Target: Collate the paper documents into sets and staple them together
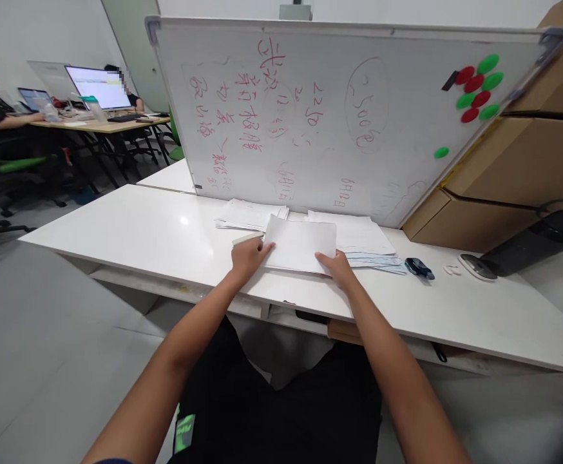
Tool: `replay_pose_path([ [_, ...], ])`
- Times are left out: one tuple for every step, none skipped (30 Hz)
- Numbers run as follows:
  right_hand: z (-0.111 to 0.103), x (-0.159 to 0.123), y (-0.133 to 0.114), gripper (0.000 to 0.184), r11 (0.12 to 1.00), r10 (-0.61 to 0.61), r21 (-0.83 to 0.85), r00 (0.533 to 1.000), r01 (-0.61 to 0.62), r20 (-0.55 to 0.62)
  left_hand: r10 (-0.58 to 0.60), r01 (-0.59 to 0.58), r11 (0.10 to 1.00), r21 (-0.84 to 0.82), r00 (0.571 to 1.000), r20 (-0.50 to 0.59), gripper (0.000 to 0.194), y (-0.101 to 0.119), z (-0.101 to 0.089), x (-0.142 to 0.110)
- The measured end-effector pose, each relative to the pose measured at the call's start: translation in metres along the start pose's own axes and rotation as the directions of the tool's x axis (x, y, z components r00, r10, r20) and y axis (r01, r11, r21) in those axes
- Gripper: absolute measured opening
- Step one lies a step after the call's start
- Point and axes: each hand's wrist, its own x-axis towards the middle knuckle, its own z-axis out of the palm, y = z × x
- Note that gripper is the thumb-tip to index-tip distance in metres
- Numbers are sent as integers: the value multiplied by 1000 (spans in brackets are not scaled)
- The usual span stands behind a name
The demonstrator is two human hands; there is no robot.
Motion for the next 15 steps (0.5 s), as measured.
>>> replay_pose_path([
  [2, 3, 2, 41, 998, 40, 57, 999, -39, -19, 3, -1, 998, 56, 999, -36, 44, -2, -2, 11],
  [4, 4, 4, 41, 994, 66, 94, 997, -62, -38, 4, 2, 996, 92, 998, -62, 42, -4, -4, 22],
  [6, 5, 5, 40, 991, 79, 110, 995, -72, -54, 2, 8, 993, 118, 996, -85, 40, -7, -5, 32],
  [6, 5, 6, 39, 991, 82, 109, 995, -75, -64, -2, 15, 990, 139, 996, -91, 38, -9, -6, 41],
  [6, 5, 7, 38, 993, 80, 98, 995, -73, -68, -17, 26, 988, 149, 998, -63, 39, -12, -6, 49],
  [6, 4, 6, 36, 994, 77, 83, 995, -72, -64, -43, 43, 987, 155, 999, -8, 41, -15, -5, 55],
  [5, 4, 5, 35, 995, 75, 68, 996, -71, -56, -72, 62, 985, 159, 996, 59, 45, -17, -3, 58],
  [5, 4, 4, 34, 996, 72, 54, 996, -69, -49, -96, 75, 984, 163, 988, 119, 49, -19, 0, 60],
  [4, 3, 2, 32, 997, 67, 39, 997, -66, -46, -106, 79, 982, 170, 982, 158, 53, -22, 2, 61],
  [4, 3, 0, 31, 998, 64, 25, 997, -63, -45, -99, 68, 982, 177, 980, 171, 55, -24, 5, 60],
  [4, 2, -2, 30, 998, 62, 12, 997, -61, -45, -78, 47, 982, 183, 983, 164, 57, -25, 6, 59],
  [4, 2, -3, 28, 998, 62, 1, 997, -62, -42, -52, 22, 982, 185, 986, 156, 57, -27, 7, 58],
  [4, 2, -5, 27, 998, 65, -6, 997, -65, -39, -26, -3, 983, 181, 987, 158, 58, -28, 8, 57],
  [5, 1, -5, 26, 998, 67, -9, 997, -67, -32, -9, -20, 985, 174, 986, 167, 58, -29, 7, 57],
  [5, 2, -6, 24, 997, 71, -10, 997, -71, -26, 3, -32, 986, 163, 984, 179, 58, -30, 6, 57],
])
